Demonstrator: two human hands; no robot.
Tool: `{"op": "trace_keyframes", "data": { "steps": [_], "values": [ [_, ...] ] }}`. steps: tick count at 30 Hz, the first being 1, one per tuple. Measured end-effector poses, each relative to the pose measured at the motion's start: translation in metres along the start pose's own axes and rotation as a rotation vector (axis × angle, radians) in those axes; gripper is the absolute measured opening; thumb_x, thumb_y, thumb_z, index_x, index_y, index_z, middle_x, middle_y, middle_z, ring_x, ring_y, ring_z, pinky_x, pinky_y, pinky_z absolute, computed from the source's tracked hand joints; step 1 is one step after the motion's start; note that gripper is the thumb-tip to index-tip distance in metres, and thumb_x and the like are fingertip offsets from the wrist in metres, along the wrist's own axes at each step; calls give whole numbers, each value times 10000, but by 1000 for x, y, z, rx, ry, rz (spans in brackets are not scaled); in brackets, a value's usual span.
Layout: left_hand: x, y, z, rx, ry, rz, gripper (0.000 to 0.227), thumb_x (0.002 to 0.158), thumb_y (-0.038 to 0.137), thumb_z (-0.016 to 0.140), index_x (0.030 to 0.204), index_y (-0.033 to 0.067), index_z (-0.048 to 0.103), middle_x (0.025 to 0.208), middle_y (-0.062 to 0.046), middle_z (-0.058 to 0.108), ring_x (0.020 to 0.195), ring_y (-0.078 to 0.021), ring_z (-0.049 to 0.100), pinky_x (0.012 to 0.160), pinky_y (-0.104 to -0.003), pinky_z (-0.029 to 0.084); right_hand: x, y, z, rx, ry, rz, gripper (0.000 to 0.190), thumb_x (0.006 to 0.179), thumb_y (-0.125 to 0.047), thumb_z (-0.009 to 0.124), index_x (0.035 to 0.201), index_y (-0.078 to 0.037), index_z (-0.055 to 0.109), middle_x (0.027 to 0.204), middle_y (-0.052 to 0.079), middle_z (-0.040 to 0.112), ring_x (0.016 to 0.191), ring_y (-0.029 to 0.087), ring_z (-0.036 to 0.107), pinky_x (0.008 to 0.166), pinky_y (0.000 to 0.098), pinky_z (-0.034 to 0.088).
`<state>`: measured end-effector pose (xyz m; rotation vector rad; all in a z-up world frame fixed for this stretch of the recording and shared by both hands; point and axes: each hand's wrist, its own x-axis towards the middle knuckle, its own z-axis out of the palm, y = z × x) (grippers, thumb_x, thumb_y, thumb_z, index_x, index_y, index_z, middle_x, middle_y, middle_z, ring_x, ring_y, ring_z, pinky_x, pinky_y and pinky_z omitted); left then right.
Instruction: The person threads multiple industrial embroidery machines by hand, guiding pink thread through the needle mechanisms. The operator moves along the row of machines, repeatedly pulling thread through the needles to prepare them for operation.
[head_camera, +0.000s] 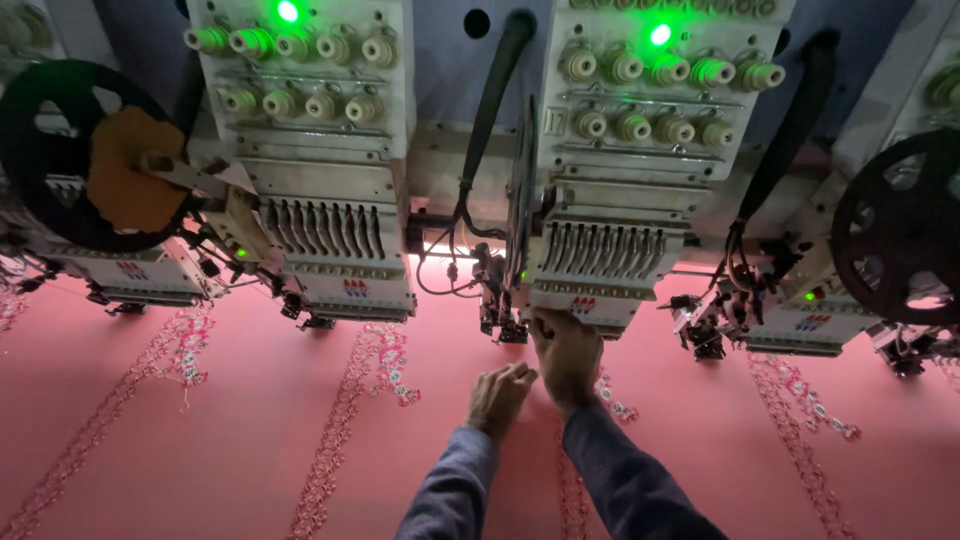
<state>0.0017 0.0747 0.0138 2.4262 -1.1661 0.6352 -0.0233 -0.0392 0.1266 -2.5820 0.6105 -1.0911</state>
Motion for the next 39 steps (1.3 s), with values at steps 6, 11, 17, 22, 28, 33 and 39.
{"op": "trace_keyframes", "data": {
  "steps": [6, 11, 17, 22, 28, 33, 39],
  "values": [
    [-4, 6, -18, -86, 12, 75, 52, 914, 190, 655, 958, 185, 682, 856, -7, 569, 769, -262, 673, 526, -450, 570, 5, -12, -22, 124, -29, -39, 56, 848, -362, 771, 891, -326, 776, 814, -60, 784, 709, 232, 765, 650, 423, 609],
    [-8, 5, -31, -129, 78, 171, 92, 868, 128, 683, 958, 142, 675, 859, -66, 544, 768, -299, 631, 437, -500, 484, 9, -25, -41, 153, 67, -76, 110, 874, -319, 696, 929, -302, 790, 931, -33, 795, 709, 273, 738, 555, 457, 508],
    [-18, 15, -38, -402, -83, -18, 202, 1025, 267, 574, 850, 170, 548, 839, -98, 571, 728, -448, 615, 557, -583, 396, 5, -10, -47, 38, -60, -109, 129, 819, -387, 765, 904, -295, 795, 876, 6, 786, 738, 289, 738, 596, 458, 543],
    [-16, 22, -66, -460, -65, -85, 194, 935, 204, 690, 915, 154, 503, 872, -124, 567, 699, -469, 584, 559, -568, 412, 16, -19, -66, 21, -313, 34, 224, 901, -483, 683, 1050, -354, 789, 951, -18, 801, 895, 270, 762, 715, 426, 578],
    [-16, 6, -78, -753, 15, 179, 266, 800, -83, 657, 970, 91, 766, 1201, -83, 767, 1296, -276, 653, 977, -383, 593, -13, -16, -97, 96, -505, 497, 249, 829, -456, 611, 978, -372, 793, 1150, 158, 742, 1118, 493, 639, 906, 533, 509],
    [-4, 13, -97, -520, -86, 138, 201, 843, 32, 619, 898, 193, 727, 991, 11, 751, 763, -293, 715, 606, -464, 545, -37, -10, -119, 54, -588, 472, 290, 824, -423, 589, 1005, -386, 813, 1132, 115, 751, 1166, 426, 650, 944, 491, 518],
    [0, 11, -83, -361, -161, 121, 180, 857, 92, 652, 855, 258, 721, 970, 29, 732, 767, -319, 697, 585, -501, 563, -51, 19, -92, 137, -584, 332, 264, 824, -337, 656, 1022, -352, 830, 1090, -77, 826, 1169, 233, 705, 1012, 418, 537]
  ]
}}
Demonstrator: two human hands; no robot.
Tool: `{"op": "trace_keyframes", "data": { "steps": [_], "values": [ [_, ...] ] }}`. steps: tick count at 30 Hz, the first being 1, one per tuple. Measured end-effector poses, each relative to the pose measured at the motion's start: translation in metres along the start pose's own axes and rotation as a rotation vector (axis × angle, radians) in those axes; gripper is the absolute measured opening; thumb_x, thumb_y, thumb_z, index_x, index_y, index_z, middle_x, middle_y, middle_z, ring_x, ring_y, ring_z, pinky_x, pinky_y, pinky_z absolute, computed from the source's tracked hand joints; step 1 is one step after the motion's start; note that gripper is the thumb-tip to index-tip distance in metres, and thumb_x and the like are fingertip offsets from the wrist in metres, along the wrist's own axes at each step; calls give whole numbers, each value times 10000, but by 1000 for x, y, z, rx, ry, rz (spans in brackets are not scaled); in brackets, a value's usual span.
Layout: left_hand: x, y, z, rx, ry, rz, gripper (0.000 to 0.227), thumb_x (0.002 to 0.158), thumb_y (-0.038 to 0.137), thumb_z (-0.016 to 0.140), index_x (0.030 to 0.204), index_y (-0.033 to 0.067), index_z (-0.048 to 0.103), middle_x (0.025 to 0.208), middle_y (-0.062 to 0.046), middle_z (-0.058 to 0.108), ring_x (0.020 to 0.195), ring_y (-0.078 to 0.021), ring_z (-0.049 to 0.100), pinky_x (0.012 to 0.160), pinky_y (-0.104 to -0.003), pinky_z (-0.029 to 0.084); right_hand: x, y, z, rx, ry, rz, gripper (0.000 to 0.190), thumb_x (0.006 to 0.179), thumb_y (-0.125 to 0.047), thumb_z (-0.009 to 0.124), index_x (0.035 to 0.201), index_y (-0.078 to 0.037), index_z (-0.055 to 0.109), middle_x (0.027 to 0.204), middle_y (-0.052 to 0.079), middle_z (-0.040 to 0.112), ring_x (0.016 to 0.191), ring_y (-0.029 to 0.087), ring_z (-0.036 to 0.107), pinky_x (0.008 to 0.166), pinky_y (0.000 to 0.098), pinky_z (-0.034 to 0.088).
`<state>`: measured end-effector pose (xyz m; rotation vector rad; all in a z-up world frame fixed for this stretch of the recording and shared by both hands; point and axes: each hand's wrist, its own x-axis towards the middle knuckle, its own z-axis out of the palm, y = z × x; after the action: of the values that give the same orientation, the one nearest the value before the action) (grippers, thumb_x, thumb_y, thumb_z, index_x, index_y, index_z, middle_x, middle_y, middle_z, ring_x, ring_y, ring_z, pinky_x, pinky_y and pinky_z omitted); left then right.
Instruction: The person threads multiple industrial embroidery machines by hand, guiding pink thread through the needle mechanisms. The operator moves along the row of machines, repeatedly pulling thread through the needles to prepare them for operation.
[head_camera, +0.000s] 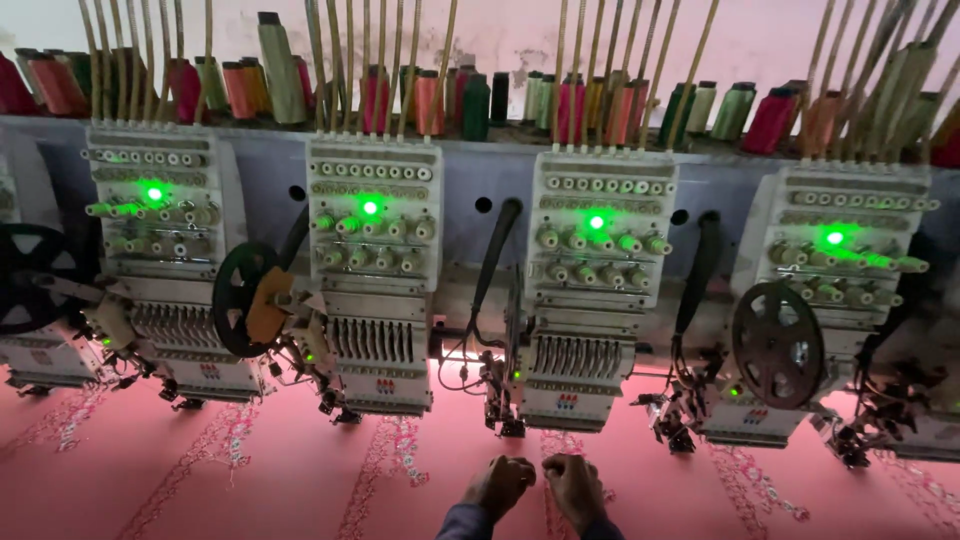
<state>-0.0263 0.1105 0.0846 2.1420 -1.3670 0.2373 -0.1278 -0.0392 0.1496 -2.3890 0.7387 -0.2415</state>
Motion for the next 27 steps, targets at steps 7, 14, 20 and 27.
{"op": "trace_keyframes", "data": {
  "steps": [7, 14, 20, 27],
  "values": [
    [-5, 13, 7, 5, -43, -224, 244, 886, 159, 572, 829, 344, 719, 953, 34, 700, 844, -317, 680, 550, -540, 534, -3, 6, 2, 4, -29, -84, 361, 782, -220, 547, 962, -350, 832, 894, -126, 840, 1042, 178, 765, 951, 384, 554],
    [-1, 18, -1, 89, -64, -105, 305, 886, 5, 609, 811, 273, 734, 886, 26, 717, 773, -276, 686, 453, -503, 547, 7, 3, -1, 26, 3, -94, 327, 828, -275, 624, 1083, -340, 817, 1095, -89, 829, 1137, 193, 742, 1007, 374, 535],
    [-3, 39, -18, -57, -46, -226, 210, 830, 99, 659, 860, 304, 697, 934, 46, 712, 851, -308, 694, 612, -515, 558, 3, -33, -25, 145, 91, -88, 275, 884, -265, 591, 994, -339, 832, 991, -89, 848, 993, 174, 799, 888, 342, 546],
    [-12, 31, -17, -105, 11, -168, 159, 885, 91, 639, 881, 230, 717, 927, -14, 725, 783, -350, 683, 593, -517, 565, 25, -66, -28, 359, 289, -415, 350, 906, -105, 611, 1196, -206, 779, 1127, 14, 808, 883, 178, 769, 825, 314, 595]
  ]
}}
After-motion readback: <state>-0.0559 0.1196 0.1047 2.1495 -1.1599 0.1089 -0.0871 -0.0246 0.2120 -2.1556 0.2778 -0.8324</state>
